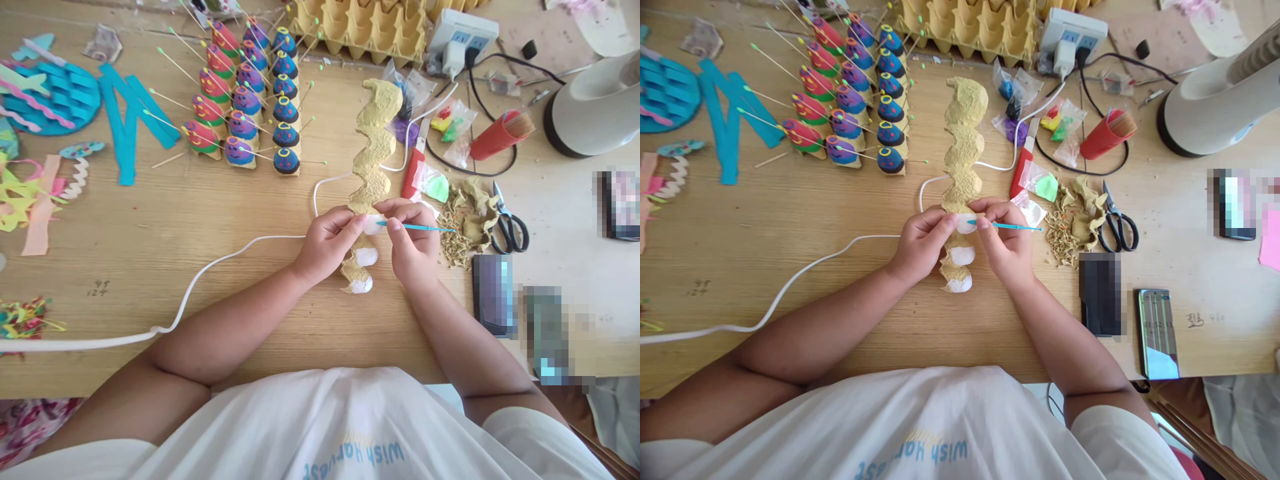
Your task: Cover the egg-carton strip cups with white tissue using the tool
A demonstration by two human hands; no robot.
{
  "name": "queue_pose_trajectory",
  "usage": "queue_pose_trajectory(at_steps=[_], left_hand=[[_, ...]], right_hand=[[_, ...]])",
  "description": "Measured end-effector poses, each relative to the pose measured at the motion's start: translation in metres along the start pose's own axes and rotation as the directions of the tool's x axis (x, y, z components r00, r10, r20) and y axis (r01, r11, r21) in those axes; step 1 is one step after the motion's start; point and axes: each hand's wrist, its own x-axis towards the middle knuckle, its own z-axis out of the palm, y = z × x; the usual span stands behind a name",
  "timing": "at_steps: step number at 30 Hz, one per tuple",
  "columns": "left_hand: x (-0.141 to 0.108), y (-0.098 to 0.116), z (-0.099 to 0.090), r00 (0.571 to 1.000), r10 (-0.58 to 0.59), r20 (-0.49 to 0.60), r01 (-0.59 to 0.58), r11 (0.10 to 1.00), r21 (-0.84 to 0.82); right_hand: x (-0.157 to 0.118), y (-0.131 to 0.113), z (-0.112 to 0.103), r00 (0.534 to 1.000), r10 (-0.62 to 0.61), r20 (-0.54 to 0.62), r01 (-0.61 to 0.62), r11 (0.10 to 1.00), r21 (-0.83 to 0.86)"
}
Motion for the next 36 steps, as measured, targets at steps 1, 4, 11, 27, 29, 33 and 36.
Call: queue_pose_trajectory(at_steps=[1,4,11,27,29,33,36], left_hand=[[0.0000,-0.0002,0.0000,1.000,0.000,0.002,0.000,1.000,-0.007],[-0.0002,-0.0003,-0.0001,1.000,0.008,0.010,-0.007,1.000,-0.014],[0.0004,0.0004,-0.0006,1.000,0.014,0.014,-0.014,1.000,0.004],[0.0003,0.0023,-0.0003,1.000,-0.003,0.008,0.003,1.000,0.016],[0.0004,0.0023,-0.0003,1.000,-0.011,0.008,0.011,1.000,0.018],[0.0002,0.0016,-0.0002,1.000,-0.003,0.002,0.003,1.000,0.010],[0.0000,0.0011,-0.0002,1.000,0.003,0.006,-0.003,1.000,0.009]], right_hand=[[0.0000,0.0000,-0.0001,1.000,0.002,0.002,-0.002,1.000,-0.003],[-0.0003,0.0001,-0.0002,1.000,0.009,0.000,-0.009,1.000,-0.013],[-0.0012,0.0002,0.0004,1.000,-0.001,-0.012,0.000,0.999,-0.036],[0.0008,-0.0045,0.0014,1.000,0.001,-0.018,-0.001,0.999,-0.045],[0.0009,-0.0046,0.0013,1.000,0.013,-0.020,-0.014,0.998,-0.061],[0.0009,-0.0043,0.0013,1.000,0.000,-0.026,-0.001,0.998,-0.063],[0.0004,-0.0032,0.0011,1.000,-0.013,-0.025,0.011,0.999,-0.050]])
